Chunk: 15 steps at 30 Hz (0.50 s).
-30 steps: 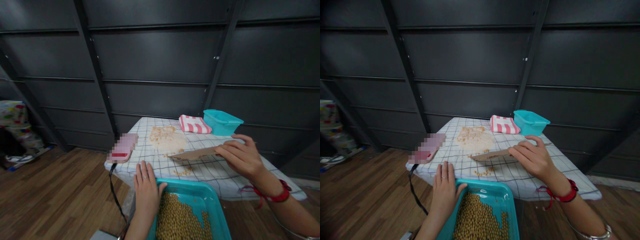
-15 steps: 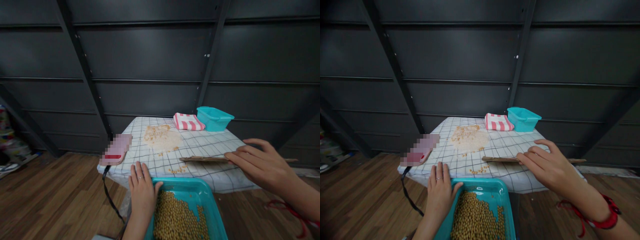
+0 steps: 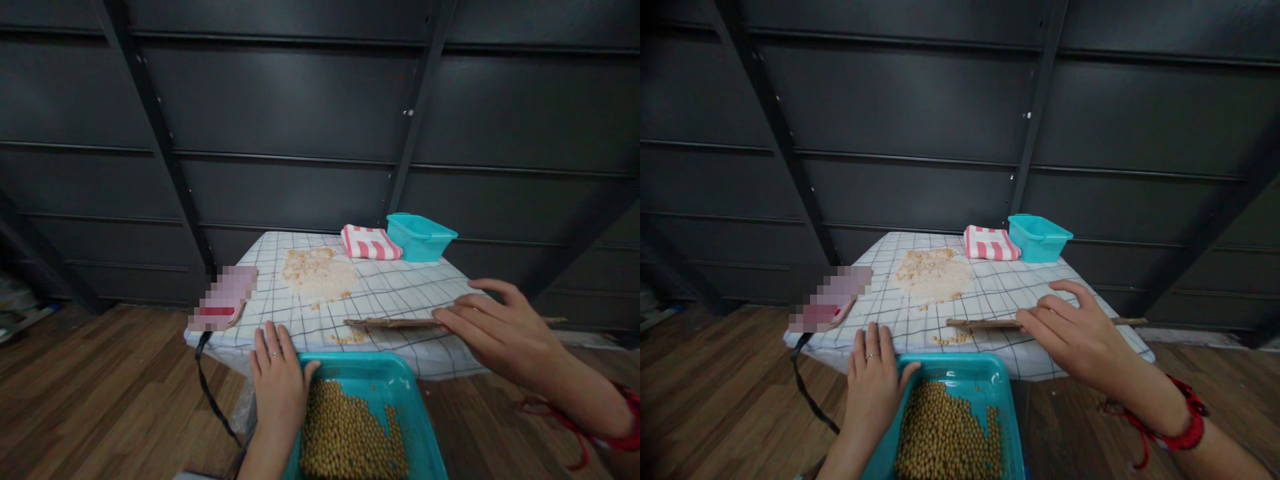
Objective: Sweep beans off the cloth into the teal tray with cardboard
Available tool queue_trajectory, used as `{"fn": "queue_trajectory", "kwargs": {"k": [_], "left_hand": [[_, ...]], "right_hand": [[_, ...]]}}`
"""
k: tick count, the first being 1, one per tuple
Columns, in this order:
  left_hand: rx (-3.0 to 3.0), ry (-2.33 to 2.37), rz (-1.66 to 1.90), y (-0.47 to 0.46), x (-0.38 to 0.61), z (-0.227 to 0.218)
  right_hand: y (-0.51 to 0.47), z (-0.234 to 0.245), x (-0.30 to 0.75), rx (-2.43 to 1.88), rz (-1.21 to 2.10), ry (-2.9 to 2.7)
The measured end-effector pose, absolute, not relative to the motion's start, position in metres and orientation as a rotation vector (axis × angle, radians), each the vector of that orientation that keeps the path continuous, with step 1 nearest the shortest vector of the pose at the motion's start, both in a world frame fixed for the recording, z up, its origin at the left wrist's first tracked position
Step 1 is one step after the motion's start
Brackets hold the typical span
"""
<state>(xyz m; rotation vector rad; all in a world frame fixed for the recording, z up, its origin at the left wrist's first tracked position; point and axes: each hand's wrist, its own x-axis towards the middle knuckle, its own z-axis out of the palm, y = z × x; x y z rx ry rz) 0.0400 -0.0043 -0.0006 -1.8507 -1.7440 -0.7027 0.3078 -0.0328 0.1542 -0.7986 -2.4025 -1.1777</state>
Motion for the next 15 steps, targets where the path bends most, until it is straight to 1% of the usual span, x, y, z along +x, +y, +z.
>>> {"fn": "queue_trajectory", "kwargs": {"k": [9, 15], "left_hand": [[-1.881, -1.762, -0.712, -0.006, 0.039, -0.001], [-1.903, -1.733, -0.714, -0.006, 0.034, -0.004]], "right_hand": [[-0.058, 0.155, 0.302, -0.847, -0.836, -2.479], [-0.062, 0.163, 0.296, -0.827, -0.866, -2.415]]}}
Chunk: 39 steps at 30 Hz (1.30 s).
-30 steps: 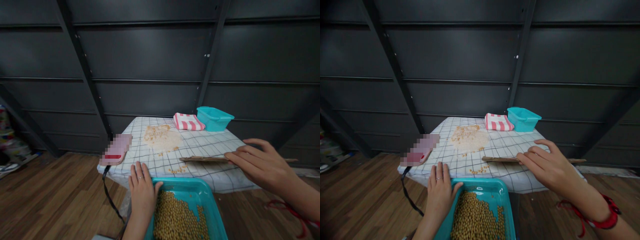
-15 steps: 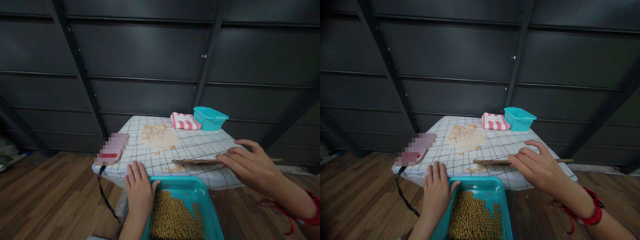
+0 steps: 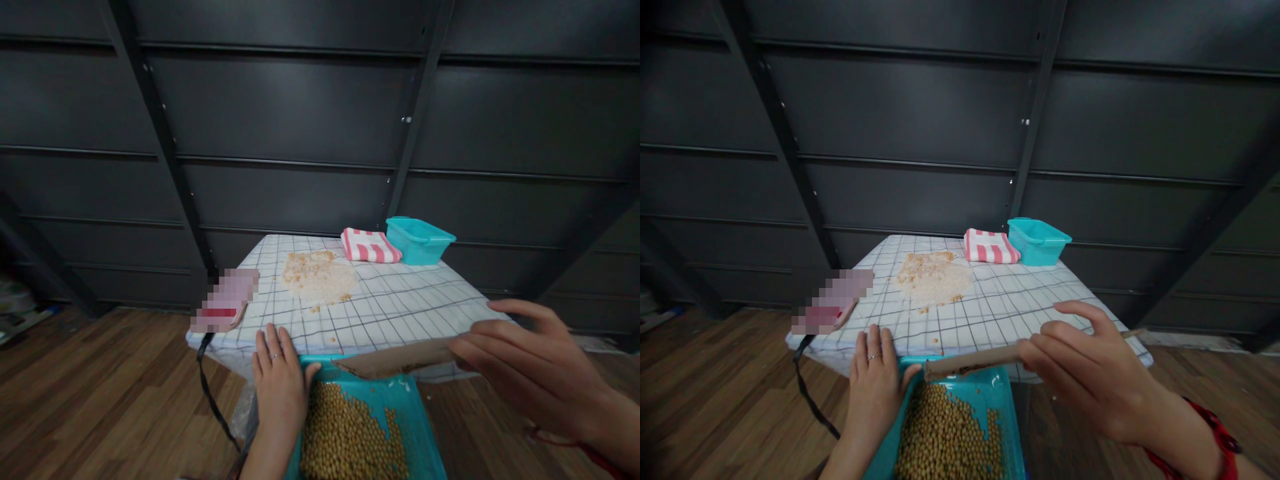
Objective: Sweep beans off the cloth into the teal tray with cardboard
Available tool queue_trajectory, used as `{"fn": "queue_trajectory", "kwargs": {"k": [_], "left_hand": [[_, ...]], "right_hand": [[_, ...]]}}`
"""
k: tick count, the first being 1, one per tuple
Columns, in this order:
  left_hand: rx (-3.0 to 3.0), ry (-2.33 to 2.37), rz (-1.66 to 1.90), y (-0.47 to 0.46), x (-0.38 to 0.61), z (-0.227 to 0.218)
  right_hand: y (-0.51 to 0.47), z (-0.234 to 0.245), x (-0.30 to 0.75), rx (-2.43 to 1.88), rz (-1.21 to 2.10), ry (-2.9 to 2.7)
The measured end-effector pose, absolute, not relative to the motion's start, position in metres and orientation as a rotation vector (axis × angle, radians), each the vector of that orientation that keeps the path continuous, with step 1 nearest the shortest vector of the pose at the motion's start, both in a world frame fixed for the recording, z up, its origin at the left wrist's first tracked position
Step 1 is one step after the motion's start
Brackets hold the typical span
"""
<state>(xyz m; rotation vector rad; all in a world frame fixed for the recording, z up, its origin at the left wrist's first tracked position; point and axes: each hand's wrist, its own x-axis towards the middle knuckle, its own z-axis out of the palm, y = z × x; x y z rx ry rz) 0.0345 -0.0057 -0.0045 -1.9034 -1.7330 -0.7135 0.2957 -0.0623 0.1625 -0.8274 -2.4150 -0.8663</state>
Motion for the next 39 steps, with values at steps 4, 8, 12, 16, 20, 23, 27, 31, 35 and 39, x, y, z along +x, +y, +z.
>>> {"fn": "queue_trajectory", "kwargs": {"k": [4, 8, 12, 16, 20, 23, 27, 31, 35, 39], "left_hand": [[-1.905, -1.723, -0.729, -0.004, 0.032, -0.008], [-1.896, -1.719, -0.732, -0.004, 0.032, -0.008], [-1.885, -1.715, -0.754, -0.004, 0.034, -0.005], [-1.882, -1.748, -0.771, -0.005, 0.035, -0.004], [-1.888, -1.787, -0.764, -0.005, 0.035, -0.003], [-1.879, -1.790, -0.744, -0.005, 0.036, -0.002], [-1.854, -1.773, -0.727, -0.005, 0.037, -0.001], [-1.845, -1.756, -0.732, -0.005, 0.039, 0.000], [-1.841, -1.732, -0.701, -0.006, 0.040, 0.000], [-1.839, -1.718, -0.702, -0.005, 0.039, -0.001]], "right_hand": [[-0.048, 0.162, 0.291, -0.785, -1.085, -2.352], [-0.034, 0.159, 0.282, -0.759, -1.173, -2.378], [-0.037, 0.156, 0.281, -0.737, -1.042, -2.437], [-0.049, 0.158, 0.291, -0.758, -0.896, -2.434], [-0.047, 0.165, 0.301, -0.731, -1.049, -2.352], [-0.031, 0.166, 0.308, -0.732, -1.232, -2.254], [0.001, 0.160, 0.316, -0.764, -1.443, -2.162], [0.025, 0.153, 0.321, -0.787, -1.480, -2.137], [0.030, 0.148, 0.321, -0.779, -1.443, -2.171], [0.026, 0.147, 0.319, -0.747, -1.402, -2.201]]}}
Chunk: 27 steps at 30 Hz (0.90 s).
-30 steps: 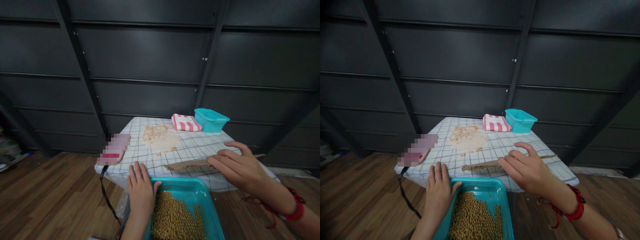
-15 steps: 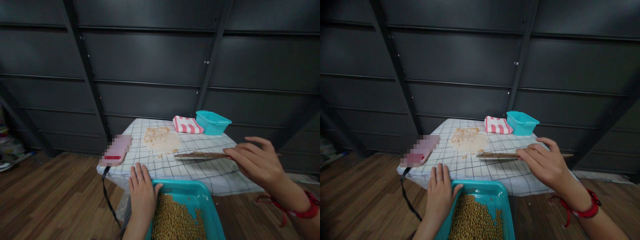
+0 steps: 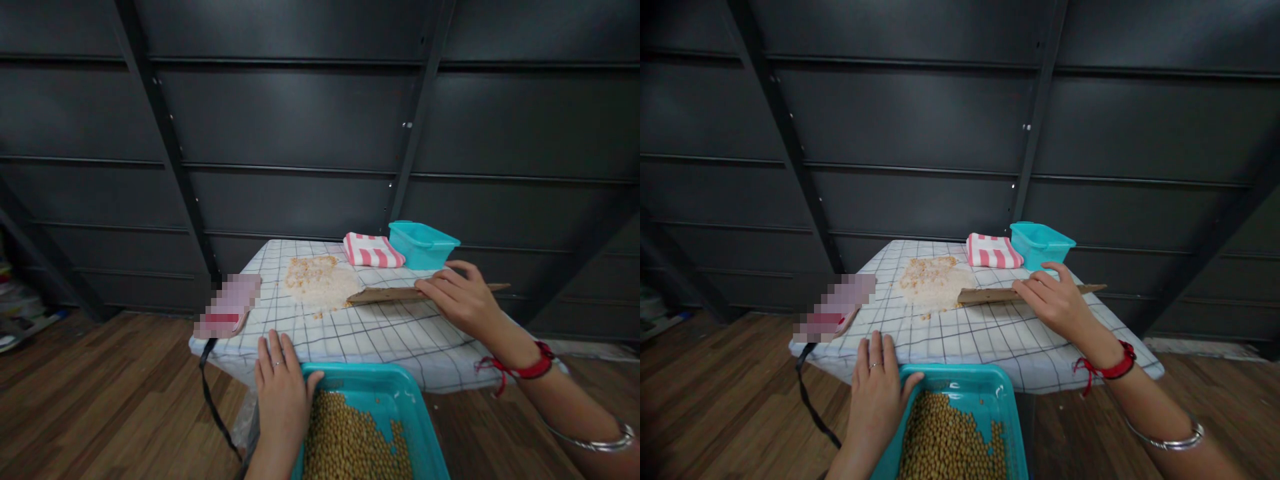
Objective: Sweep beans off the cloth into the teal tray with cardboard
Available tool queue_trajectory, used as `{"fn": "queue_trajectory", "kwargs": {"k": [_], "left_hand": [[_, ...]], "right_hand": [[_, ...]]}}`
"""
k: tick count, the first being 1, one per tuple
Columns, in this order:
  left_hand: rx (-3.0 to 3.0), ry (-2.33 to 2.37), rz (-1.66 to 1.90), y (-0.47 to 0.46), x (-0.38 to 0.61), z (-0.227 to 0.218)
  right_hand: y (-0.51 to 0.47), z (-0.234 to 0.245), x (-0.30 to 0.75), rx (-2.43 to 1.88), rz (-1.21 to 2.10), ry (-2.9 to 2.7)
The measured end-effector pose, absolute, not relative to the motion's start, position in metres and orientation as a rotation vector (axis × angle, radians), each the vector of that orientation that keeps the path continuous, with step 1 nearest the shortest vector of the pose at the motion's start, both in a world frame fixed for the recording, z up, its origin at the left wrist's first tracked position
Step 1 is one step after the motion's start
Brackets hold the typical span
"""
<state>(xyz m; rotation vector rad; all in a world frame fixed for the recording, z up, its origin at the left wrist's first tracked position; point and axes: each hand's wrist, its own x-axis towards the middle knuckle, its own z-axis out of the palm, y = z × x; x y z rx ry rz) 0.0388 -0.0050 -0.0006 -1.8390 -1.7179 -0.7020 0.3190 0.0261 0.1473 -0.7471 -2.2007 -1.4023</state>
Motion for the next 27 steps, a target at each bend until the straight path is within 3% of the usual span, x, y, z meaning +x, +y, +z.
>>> {"fn": "queue_trajectory", "kwargs": {"k": [27], "left_hand": [[-1.841, -1.717, -0.752, -0.002, 0.037, -0.007]], "right_hand": [[0.012, 0.148, 0.308, -0.660, -1.286, -2.231]]}}
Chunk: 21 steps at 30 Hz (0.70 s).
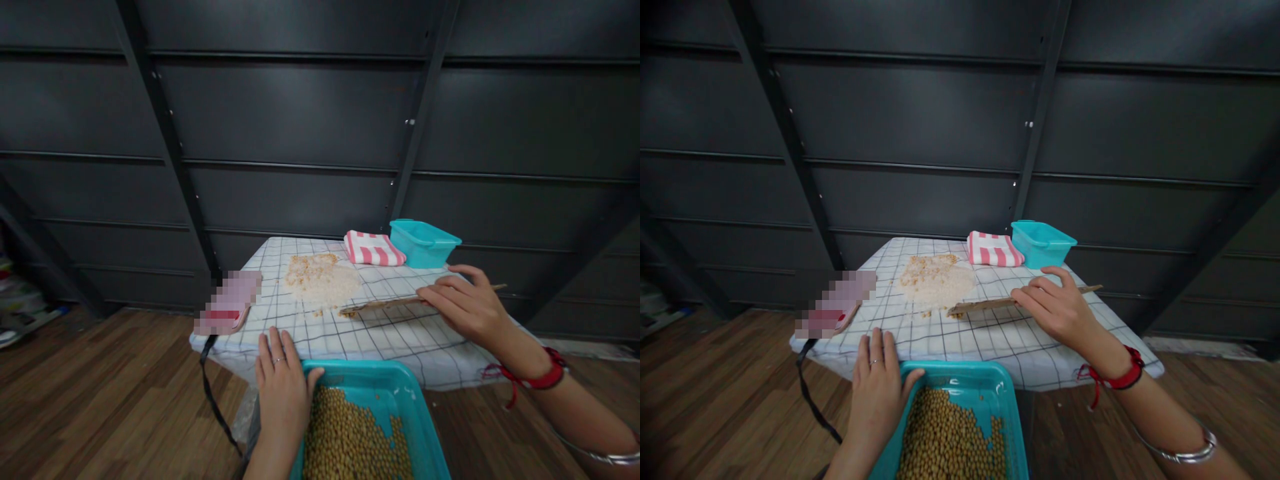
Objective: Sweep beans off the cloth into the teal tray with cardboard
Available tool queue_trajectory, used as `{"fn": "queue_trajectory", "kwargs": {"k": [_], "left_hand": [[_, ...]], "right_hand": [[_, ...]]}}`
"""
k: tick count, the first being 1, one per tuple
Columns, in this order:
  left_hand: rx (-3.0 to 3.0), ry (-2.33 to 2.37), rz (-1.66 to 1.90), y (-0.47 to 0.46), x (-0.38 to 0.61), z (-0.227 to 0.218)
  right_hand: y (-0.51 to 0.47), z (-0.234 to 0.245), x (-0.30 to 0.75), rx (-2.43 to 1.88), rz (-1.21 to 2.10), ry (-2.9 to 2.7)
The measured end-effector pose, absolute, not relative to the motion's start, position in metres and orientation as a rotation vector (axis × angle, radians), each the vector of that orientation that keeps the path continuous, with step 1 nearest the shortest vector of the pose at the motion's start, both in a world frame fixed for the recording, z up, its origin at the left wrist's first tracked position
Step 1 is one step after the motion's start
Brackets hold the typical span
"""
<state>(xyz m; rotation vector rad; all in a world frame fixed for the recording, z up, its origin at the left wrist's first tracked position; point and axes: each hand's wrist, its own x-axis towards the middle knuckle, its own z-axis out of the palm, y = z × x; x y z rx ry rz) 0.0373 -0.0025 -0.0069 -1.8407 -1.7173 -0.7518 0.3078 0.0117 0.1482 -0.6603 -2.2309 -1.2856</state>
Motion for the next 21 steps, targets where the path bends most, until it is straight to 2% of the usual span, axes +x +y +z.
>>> {"fn": "queue_trajectory", "kwargs": {"k": [21], "left_hand": [[-1.864, -1.738, -0.750, -0.0033, 0.0374, -0.0049]], "right_hand": [[0.0094, 0.1467, 0.3013, -0.632, -1.241, -2.238]]}}
